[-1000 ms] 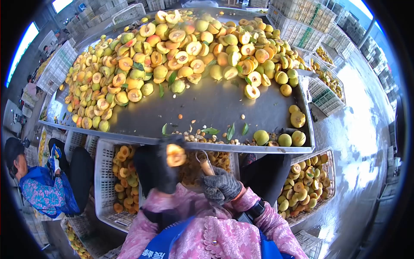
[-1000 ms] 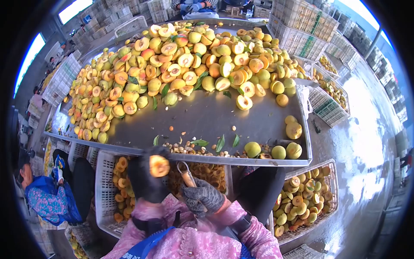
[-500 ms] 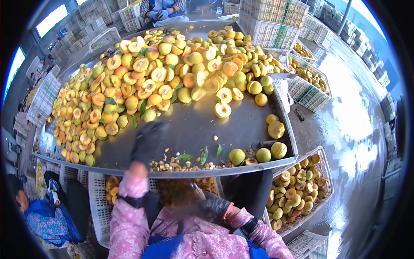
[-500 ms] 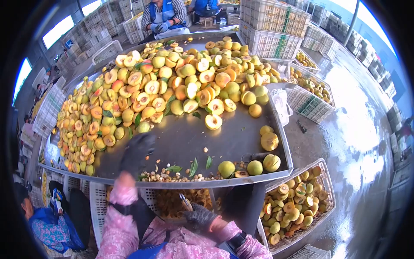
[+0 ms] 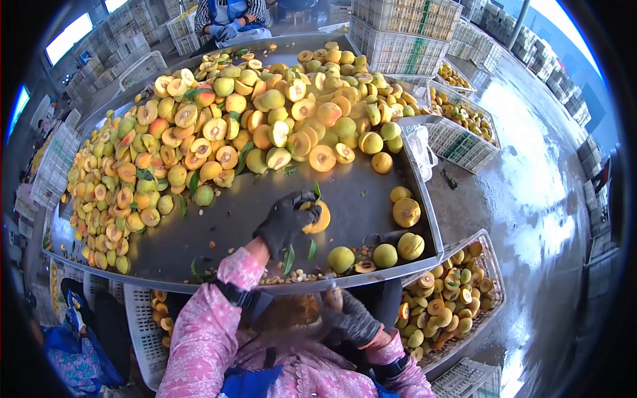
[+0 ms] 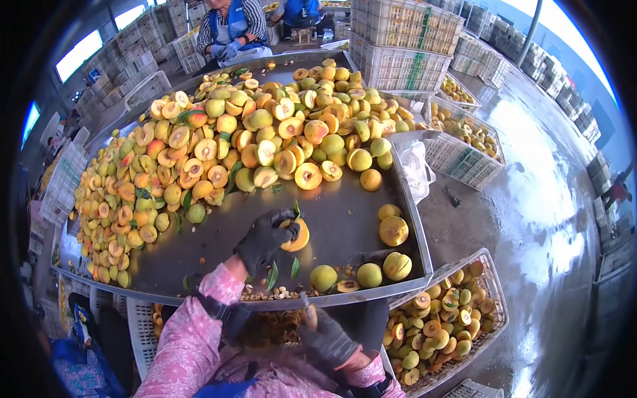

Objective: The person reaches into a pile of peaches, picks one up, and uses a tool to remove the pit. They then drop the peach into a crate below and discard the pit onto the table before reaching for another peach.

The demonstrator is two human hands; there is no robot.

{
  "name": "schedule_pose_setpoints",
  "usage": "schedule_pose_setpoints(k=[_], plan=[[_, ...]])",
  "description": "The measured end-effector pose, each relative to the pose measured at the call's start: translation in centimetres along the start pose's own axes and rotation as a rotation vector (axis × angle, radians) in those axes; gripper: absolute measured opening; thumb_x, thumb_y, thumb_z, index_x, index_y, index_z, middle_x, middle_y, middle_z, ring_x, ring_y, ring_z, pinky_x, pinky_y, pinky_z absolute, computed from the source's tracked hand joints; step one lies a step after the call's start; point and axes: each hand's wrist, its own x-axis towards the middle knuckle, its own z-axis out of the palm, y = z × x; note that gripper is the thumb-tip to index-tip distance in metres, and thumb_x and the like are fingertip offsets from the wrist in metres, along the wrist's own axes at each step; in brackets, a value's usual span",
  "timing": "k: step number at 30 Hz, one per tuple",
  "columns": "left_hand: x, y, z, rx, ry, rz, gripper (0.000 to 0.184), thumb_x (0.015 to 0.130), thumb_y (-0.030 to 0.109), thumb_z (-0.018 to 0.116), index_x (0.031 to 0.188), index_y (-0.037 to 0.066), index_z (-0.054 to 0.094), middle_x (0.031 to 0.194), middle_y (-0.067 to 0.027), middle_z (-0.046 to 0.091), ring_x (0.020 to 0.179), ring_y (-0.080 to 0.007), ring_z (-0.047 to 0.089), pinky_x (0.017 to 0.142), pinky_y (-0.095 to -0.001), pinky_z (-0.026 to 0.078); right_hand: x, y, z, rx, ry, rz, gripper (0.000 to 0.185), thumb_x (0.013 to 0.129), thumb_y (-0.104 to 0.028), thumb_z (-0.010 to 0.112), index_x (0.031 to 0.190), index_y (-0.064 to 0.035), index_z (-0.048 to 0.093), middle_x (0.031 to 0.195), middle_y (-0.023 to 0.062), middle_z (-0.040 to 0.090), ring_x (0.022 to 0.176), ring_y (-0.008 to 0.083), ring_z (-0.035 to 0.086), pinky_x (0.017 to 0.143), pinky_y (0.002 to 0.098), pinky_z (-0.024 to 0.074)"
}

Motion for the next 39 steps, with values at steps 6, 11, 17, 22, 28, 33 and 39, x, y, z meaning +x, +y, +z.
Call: schedule_pose_setpoints(k=[6, 11, 17, 22, 28, 33, 39], plan=[[-12.9, 0.8, -0.1, 0.105, -0.045, 0.088, 0.023, 0.079, 0.010, 0.067, 0.100, 0.001, 0.061, 0.093, -0.0040, 0.063, 0.082, -0.0063, 0.053, 0.071, -0.0232, 0.047, 3.2, -1.1, 2.2, -0.080, 0.035, -0.273, 0.042, 0.081, -0.016, 0.066, 0.115, -0.0047, 0.044, 0.087, 0.0012, 0.053, 0.066, 0.0065, 0.050, 0.055, 0.0205, 0.0432], [-17.3, 1.6, -1.1, -0.042, -0.008, -0.040, 0.021, 0.079, 0.004, 0.064, 0.100, 0.000, 0.060, 0.093, -0.0044, 0.064, 0.085, -0.0088, 0.056, 0.074, -0.0248, 0.047, 2.8, 0.2, 4.5, -0.115, -0.055, -0.161, 0.049, 0.080, -0.017, 0.066, 0.121, -0.0002, 0.044, 0.100, 0.0044, 0.056, 0.091, 0.0128, 0.055, 0.080, 0.0266, 0.0460], [-19.6, 1.2, -1.9, 0.256, 0.083, 0.304, 0.025, 0.079, 0.002, 0.061, 0.104, 0.000, 0.061, 0.100, -0.0080, 0.064, 0.088, -0.0135, 0.059, 0.079, -0.0271, 0.047, 3.2, 3.0, 5.1, 0.113, -0.027, -0.304, 0.045, 0.078, -0.006, 0.061, 0.120, -0.0051, 0.046, 0.101, 0.0066, 0.058, 0.083, 0.0151, 0.060, 0.064, 0.0251, 0.0504], [-25.4, 3.1, -6.1, 0.683, -0.039, -0.062, 0.026, 0.083, 0.011, 0.061, 0.105, 0.000, 0.060, 0.099, -0.0110, 0.064, 0.093, -0.0201, 0.060, 0.082, -0.0298, 0.046, 2.1, 1.9, 4.8, 0.175, -0.059, -0.369, 0.041, 0.078, -0.008, 0.059, 0.117, -0.0053, 0.047, 0.100, 0.0068, 0.058, 0.082, 0.0154, 0.060, 0.056, 0.0225, 0.0500], [-25.2, 0.6, -4.3, 0.572, 0.197, 0.372, 0.033, 0.085, 0.011, 0.059, 0.115, -0.002, 0.053, 0.109, -0.0154, 0.058, 0.098, -0.0262, 0.057, 0.084, -0.0323, 0.047, 1.6, 2.4, 6.8, 0.390, -0.091, -0.212, 0.044, 0.079, -0.009, 0.062, 0.119, -0.0057, 0.045, 0.102, 0.0075, 0.057, 0.085, 0.0167, 0.060, 0.062, 0.0245, 0.0514], [-22.3, -2.5, -0.6, 0.358, 0.364, 0.517, 0.039, 0.086, 0.006, 0.055, 0.122, -0.005, 0.044, 0.114, -0.0164, 0.055, 0.100, -0.0234, 0.056, 0.088, -0.0317, 0.045, 1.9, 3.0, 8.9, 0.255, -0.044, -0.233, 0.048, 0.079, -0.006, 0.063, 0.123, -0.0028, 0.043, 0.110, 0.0075, 0.054, 0.097, 0.0164, 0.055, 0.081, 0.0272, 0.0490], [-22.2, -0.5, -0.5, -0.158, 0.226, 0.409, 0.056, 0.079, 0.001, 0.063, 0.127, -0.006, 0.034, 0.116, -0.0161, 0.054, 0.106, -0.0225, 0.054, 0.094, -0.0322, 0.041, 1.9, 3.9, 7.2, -0.232, -0.054, -0.299, 0.044, 0.084, -0.010, 0.060, 0.125, -0.0040, 0.044, 0.098, 0.0023, 0.056, 0.082, 0.0083, 0.054, 0.068, 0.0210, 0.0463]])
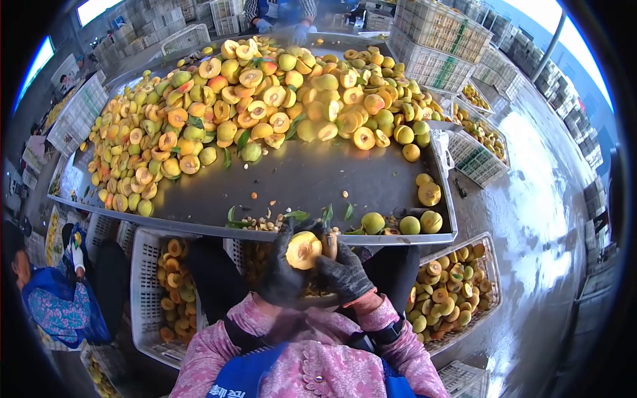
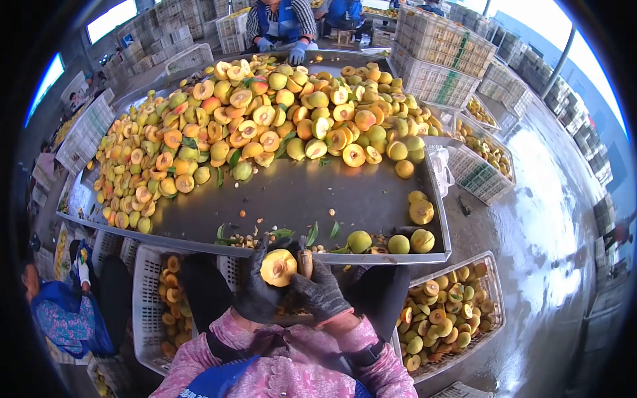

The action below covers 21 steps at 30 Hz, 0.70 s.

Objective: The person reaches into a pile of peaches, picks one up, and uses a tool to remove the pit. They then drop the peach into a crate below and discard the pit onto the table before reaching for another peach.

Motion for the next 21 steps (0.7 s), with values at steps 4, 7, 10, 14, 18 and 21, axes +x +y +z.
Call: schedule_pose_setpoints(k=[4, 7, 10, 14, 18, 21], plan=[[-0.1, 1.5, -0.7, 0.027, -0.047, -0.024, 0.063, 0.077, -0.002, 0.064, 0.130, -0.006, 0.030, 0.117, -0.0158, 0.054, 0.108, -0.0218, 0.053, 0.096, -0.0329, 0.040, -1.8, -2.2, -0.4, -0.255, -0.086, -0.099, 0.040, 0.087, -0.009, 0.056, 0.124, -0.0021, 0.044, 0.099, 0.0061, 0.055, 0.086, 0.0121, 0.052, 0.073, 0.0247, 0.0442], [-0.5, -0.4, -1.2, -0.088, -0.020, -0.054, 0.063, 0.077, -0.003, 0.063, 0.130, -0.005, 0.029, 0.119, -0.0164, 0.053, 0.110, -0.0218, 0.052, 0.097, -0.0335, 0.039, -3.1, -2.1, -0.3, -0.543, -0.199, -0.212, 0.029, 0.089, -0.013, 0.053, 0.113, 0.0012, 0.046, 0.097, 0.0182, 0.055, 0.087, 0.0312, 0.057, 0.074, 0.0355, 0.0460], [-0.9, -1.9, -1.8, -0.120, -0.071, -0.104, 0.060, 0.078, -0.004, 0.061, 0.130, -0.005, 0.030, 0.120, -0.0170, 0.052, 0.110, -0.0227, 0.052, 0.097, -0.0338, 0.039, -3.2, -3.7, 1.0, -0.665, -0.256, -0.222, 0.028, 0.090, -0.014, 0.050, 0.113, 0.0013, 0.046, 0.094, 0.0191, 0.055, 0.084, 0.0332, 0.058, 0.072, 0.0368, 0.0468], [-1.3, -0.9, -1.2, -0.027, -0.051, 0.018, 0.049, 0.081, -0.003, 0.058, 0.126, -0.003, 0.038, 0.118, -0.0173, 0.053, 0.107, -0.0239, 0.053, 0.094, -0.0336, 0.041, -2.9, -2.9, 1.1, -0.903, -0.243, -0.054, 0.031, 0.090, -0.016, 0.050, 0.114, 0.0020, 0.046, 0.093, 0.0206, 0.054, 0.085, 0.0331, 0.057, 0.074, 0.0369, 0.0473], [-1.3, -0.7, -0.7, -0.037, 0.048, -0.006, 0.035, 0.086, 0.002, 0.053, 0.120, -0.002, 0.047, 0.115, -0.0166, 0.055, 0.105, -0.0236, 0.054, 0.092, -0.0342, 0.041, -2.3, -1.5, 1.4, -0.920, -0.268, -0.050, 0.041, 0.088, -0.010, 0.051, 0.126, -0.0012, 0.037, 0.093, 0.0176, 0.057, 0.082, 0.0314, 0.059, 0.071, 0.0362, 0.0483], [-1.4, -1.9, -1.0, -0.058, 0.074, -0.077, 0.030, 0.089, 0.005, 0.049, 0.118, -0.003, 0.050, 0.114, -0.0158, 0.056, 0.105, -0.0235, 0.055, 0.092, -0.0349, 0.042, -1.5, 0.9, 1.4, -0.804, -0.285, -0.302, 0.053, 0.086, -0.003, 0.051, 0.134, -0.0032, 0.029, 0.092, 0.0156, 0.059, 0.078, 0.0322, 0.060, 0.068, 0.0359, 0.0488]])
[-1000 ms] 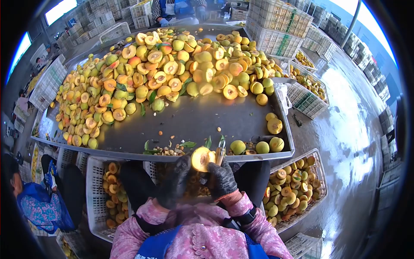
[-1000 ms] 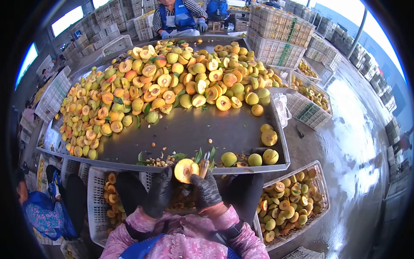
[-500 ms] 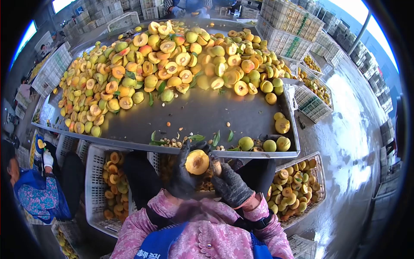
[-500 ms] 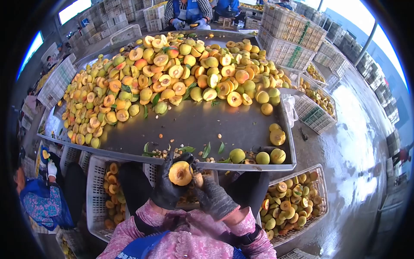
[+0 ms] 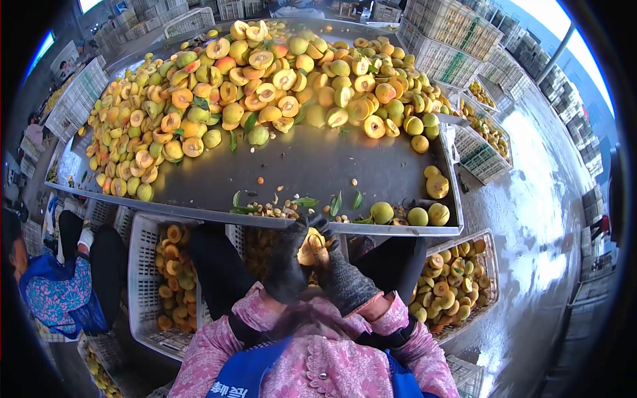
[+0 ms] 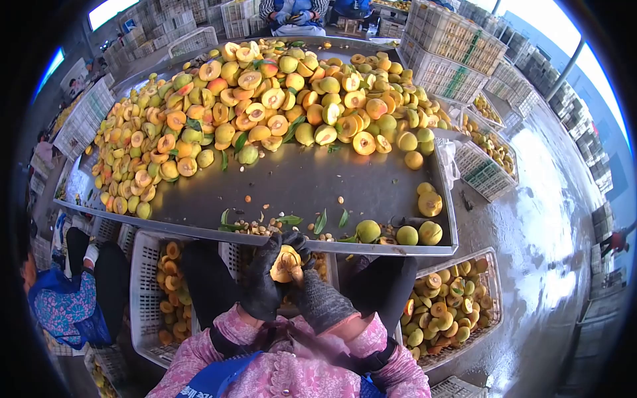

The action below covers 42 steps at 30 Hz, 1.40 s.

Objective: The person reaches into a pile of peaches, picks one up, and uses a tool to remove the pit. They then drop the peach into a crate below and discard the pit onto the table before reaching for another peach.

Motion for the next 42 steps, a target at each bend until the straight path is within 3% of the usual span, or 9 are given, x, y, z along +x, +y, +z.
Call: schedule_pose_setpoints(k=[4, 8, 15, 21, 25, 28, 31, 36, 42], plan=[[0.0, -0.6, 0.4, -0.077, 0.052, -0.016, 0.030, 0.087, 0.004, 0.048, 0.116, -0.002, 0.052, 0.111, -0.0155, 0.058, 0.104, -0.0245, 0.056, 0.090, -0.0356, 0.043, 0.5, 2.3, 2.3, -0.082, 0.115, -0.123, 0.060, 0.082, 0.003, 0.049, 0.137, -0.0040, 0.025, 0.093, 0.0175, 0.057, 0.081, 0.0329, 0.058, 0.068, 0.0374, 0.0482], [0.1, -2.3, -0.1, -0.122, 0.076, -0.094, 0.032, 0.085, 0.003, 0.050, 0.116, -0.002, 0.052, 0.110, -0.0161, 0.059, 0.101, -0.0271, 0.057, 0.089, -0.0367, 0.044, 0.3, 0.5, 1.4, -0.098, -0.111, 0.141, 0.058, 0.080, 0.006, 0.045, 0.135, -0.0032, 0.028, 0.091, 0.0181, 0.057, 0.084, 0.0326, 0.056, 0.068, 0.0395, 0.0467], [0.9, -0.9, -3.8, 0.557, -0.367, 0.422, 0.031, 0.082, 0.006, 0.054, 0.112, 0.001, 0.054, 0.107, -0.0180, 0.060, 0.098, -0.0310, 0.059, 0.087, -0.0389, 0.045, -1.0, 3.0, 1.7, -0.181, -0.209, -0.275, 0.030, 0.080, -0.003, 0.049, 0.110, 0.0001, 0.049, 0.082, 0.0149, 0.058, 0.075, 0.0301, 0.057, 0.067, 0.0386, 0.0456], [1.1, -0.5, -4.0, 0.444, -0.537, 0.016, 0.033, 0.078, 0.008, 0.056, 0.111, 0.003, 0.055, 0.112, -0.0175, 0.058, 0.102, -0.0311, 0.057, 0.089, -0.0386, 0.044, -0.3, -0.4, -0.8, 0.173, -0.222, -0.200, 0.030, 0.083, -0.015, 0.054, 0.109, -0.0005, 0.049, 0.080, 0.0095, 0.057, 0.074, 0.0187, 0.057, 0.063, 0.0320, 0.0455], [-0.7, -2.0, -4.6, 0.578, -0.336, 0.225, 0.035, 0.079, 0.010, 0.054, 0.113, 0.001, 0.055, 0.112, -0.0166, 0.059, 0.103, -0.0314, 0.056, 0.090, -0.0376, 0.043, 1.1, -3.2, -2.9, 0.539, -0.456, 0.548, 0.033, 0.083, -0.017, 0.055, 0.111, -0.0007, 0.049, 0.080, 0.0098, 0.059, 0.074, 0.0182, 0.058, 0.064, 0.0333, 0.0472], [-0.8, -1.6, -3.9, 0.576, -0.259, 0.189, 0.035, 0.080, 0.012, 0.054, 0.113, 0.000, 0.055, 0.110, -0.0159, 0.060, 0.102, -0.0304, 0.057, 0.090, -0.0367, 0.043, 0.0, 0.7, -0.5, 0.524, -0.433, 0.572, 0.034, 0.083, -0.017, 0.057, 0.112, -0.0020, 0.049, 0.080, 0.0104, 0.061, 0.074, 0.0229, 0.059, 0.065, 0.0341, 0.0483], [-0.7, -0.4, -3.0, 0.574, -0.193, 0.152, 0.031, 0.082, 0.013, 0.054, 0.111, 0.000, 0.057, 0.108, -0.0143, 0.061, 0.099, -0.0259, 0.059, 0.087, -0.0344, 0.045, -0.1, -0.2, 0.0, -0.061, -0.282, 0.169, 0.030, 0.082, -0.009, 0.055, 0.111, -0.0024, 0.050, 0.090, 0.0112, 0.062, 0.080, 0.0238, 0.060, 0.070, 0.0326, 0.0487], [-1.2, -0.2, -1.5, 0.041, 0.066, -0.307, 0.022, 0.084, 0.014, 0.056, 0.100, 0.001, 0.065, 0.096, -0.0095, 0.065, 0.089, -0.0155, 0.062, 0.081, -0.0287, 0.048, -0.5, 2.1, 1.3, -0.040, -0.332, -0.337, 0.037, 0.081, 0.003, 0.050, 0.118, -0.0013, 0.045, 0.108, 0.0120, 0.058, 0.094, 0.0230, 0.058, 0.082, 0.0302, 0.0456], [-0.8, 2.1, -1.9, -0.124, -0.059, -0.413, 0.021, 0.082, 0.014, 0.057, 0.094, -0.001, 0.066, 0.090, -0.0085, 0.066, 0.086, -0.0153, 0.062, 0.078, -0.0288, 0.049, -0.7, 0.0, -0.2, 0.418, -0.516, 0.053, 0.041, 0.085, -0.002, 0.049, 0.124, -0.0050, 0.042, 0.097, 0.0064, 0.058, 0.079, 0.0165, 0.059, 0.067, 0.0266, 0.0482]])
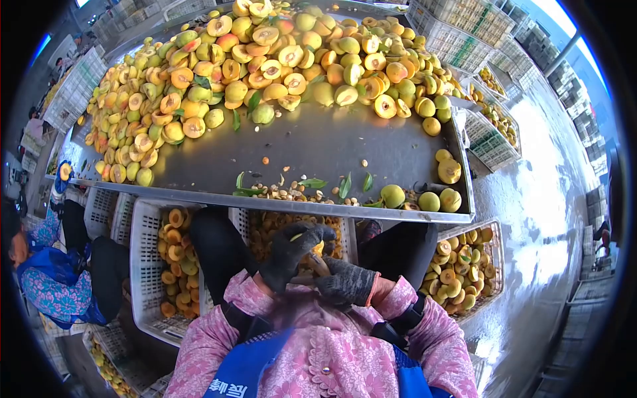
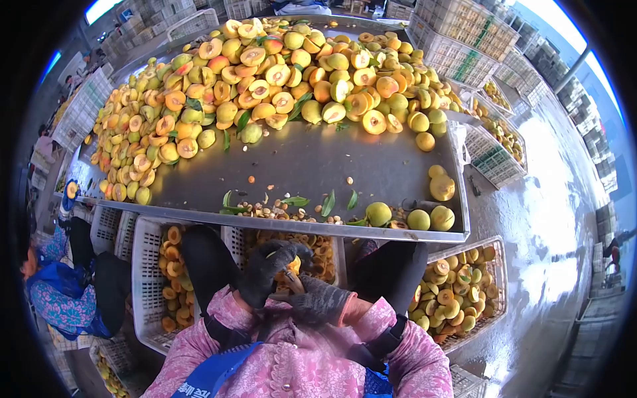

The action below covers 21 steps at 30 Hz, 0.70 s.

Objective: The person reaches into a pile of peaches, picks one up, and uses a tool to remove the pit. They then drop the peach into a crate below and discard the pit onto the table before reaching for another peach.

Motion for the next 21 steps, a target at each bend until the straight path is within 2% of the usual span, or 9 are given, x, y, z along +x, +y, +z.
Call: schedule_pose_setpoints(k=[3, 6, 8, 10, 12, 15, 18, 19, 21], plan=[[0.3, -0.6, -1.3, 0.046, -0.190, -0.067, 0.021, 0.081, 0.015, 0.058, 0.092, -0.001, 0.066, 0.092, -0.0086, 0.066, 0.086, -0.0163, 0.062, 0.079, -0.0293, 0.049, 0.0, -2.3, -0.3, 0.284, 0.009, 0.248, 0.036, 0.087, -0.008, 0.050, 0.123, -0.0064, 0.044, 0.090, 0.0030, 0.057, 0.070, 0.0116, 0.058, 0.057, 0.0240, 0.0472], [0.6, -1.3, -1.8, -0.015, -0.243, -0.149, 0.024, 0.083, 0.016, 0.056, 0.095, -0.002, 0.065, 0.096, -0.0095, 0.065, 0.085, -0.0170, 0.062, 0.081, -0.0296, 0.048, -0.4, -0.9, 0.2, 0.303, 0.045, 0.137, 0.034, 0.088, -0.012, 0.054, 0.121, -0.0070, 0.046, 0.086, 0.0019, 0.057, 0.067, 0.0099, 0.057, 0.054, 0.0239, 0.0470], [0.6, -1.8, -2.0, 0.265, -0.243, 0.143, 0.028, 0.084, 0.020, 0.054, 0.099, -0.002, 0.063, 0.097, -0.0096, 0.064, 0.087, -0.0171, 0.061, 0.083, -0.0307, 0.047, -0.6, 0.6, 0.7, 0.546, 0.055, 0.153, 0.034, 0.088, -0.014, 0.056, 0.120, -0.0075, 0.047, 0.085, 0.0018, 0.057, 0.067, 0.0098, 0.057, 0.053, 0.0246, 0.0476], [0.2, -1.4, -1.6, 0.249, -0.188, 0.198, 0.032, 0.088, 0.023, 0.049, 0.104, -0.003, 0.060, 0.100, -0.0098, 0.063, 0.090, -0.0173, 0.060, 0.083, -0.0313, 0.047, -0.6, 1.5, 1.1, 1.069, 0.050, 0.371, 0.034, 0.087, -0.015, 0.058, 0.119, -0.0081, 0.048, 0.084, 0.0017, 0.057, 0.067, 0.0098, 0.057, 0.052, 0.0254, 0.0481], [-0.2, -0.8, -0.3, -0.063, -0.084, 0.021, 0.035, 0.092, 0.024, 0.040, 0.108, -0.003, 0.057, 0.103, -0.0099, 0.062, 0.095, -0.0174, 0.058, 0.084, -0.0314, 0.046, -0.5, 2.8, 1.6, 0.885, 0.079, 0.259, 0.036, 0.086, -0.014, 0.059, 0.119, -0.0067, 0.047, 0.085, 0.0029, 0.056, 0.068, 0.0118, 0.057, 0.054, 0.0254, 0.0478], [0.6, -3.2, -0.3, -0.096, 0.031, 0.174, 0.035, 0.094, 0.024, 0.038, 0.112, -0.002, 0.053, 0.107, -0.0092, 0.059, 0.100, -0.0176, 0.055, 0.085, -0.0314, 0.046, -0.3, 4.5, 2.2, 0.608, 0.120, 0.096, 0.039, 0.085, -0.014, 0.060, 0.120, -0.0045, 0.046, 0.087, 0.0047, 0.056, 0.070, 0.0148, 0.057, 0.057, 0.0253, 0.0473], [1.0, -3.2, 0.7, -0.472, 0.111, -0.010, 0.035, 0.095, 0.024, 0.037, 0.112, -0.002, 0.052, 0.108, -0.0098, 0.058, 0.103, -0.0196, 0.054, 0.085, -0.0322, 0.047, -0.7, 2.9, 1.8, 0.946, 0.080, 0.191, 0.038, 0.083, -0.013, 0.061, 0.118, -0.0042, 0.047, 0.078, 0.0043, 0.054, 0.059, 0.0136, 0.054, 0.050, 0.0243, 0.0432], [0.9, -4.7, 0.0, -0.298, 0.132, 0.064, 0.034, 0.095, 0.024, 0.038, 0.112, -0.002, 0.052, 0.108, -0.0100, 0.058, 0.103, -0.0207, 0.054, 0.085, -0.0327, 0.047, -0.9, 1.9, 1.6, 1.162, 0.052, 0.268, 0.037, 0.083, -0.013, 0.061, 0.117, -0.0045, 0.047, 0.073, 0.0037, 0.054, 0.053, 0.0125, 0.053, 0.045, 0.0238, 0.0412], [0.5, -7.3, -1.7, 0.024, 0.145, 0.204, 0.031, 0.093, 0.021, 0.041, 0.112, -0.002, 0.052, 0.108, -0.0109, 0.058, 0.101, -0.0220, 0.056, 0.085, -0.0331, 0.048, -0.8, 0.8, 1.7, 1.183, 0.099, 0.222, 0.028, 0.083, -0.013, 0.061, 0.107, -0.0032, 0.050, 0.070, 0.0019, 0.054, 0.052, 0.0100, 0.052, 0.043, 0.0218, 0.0401]])
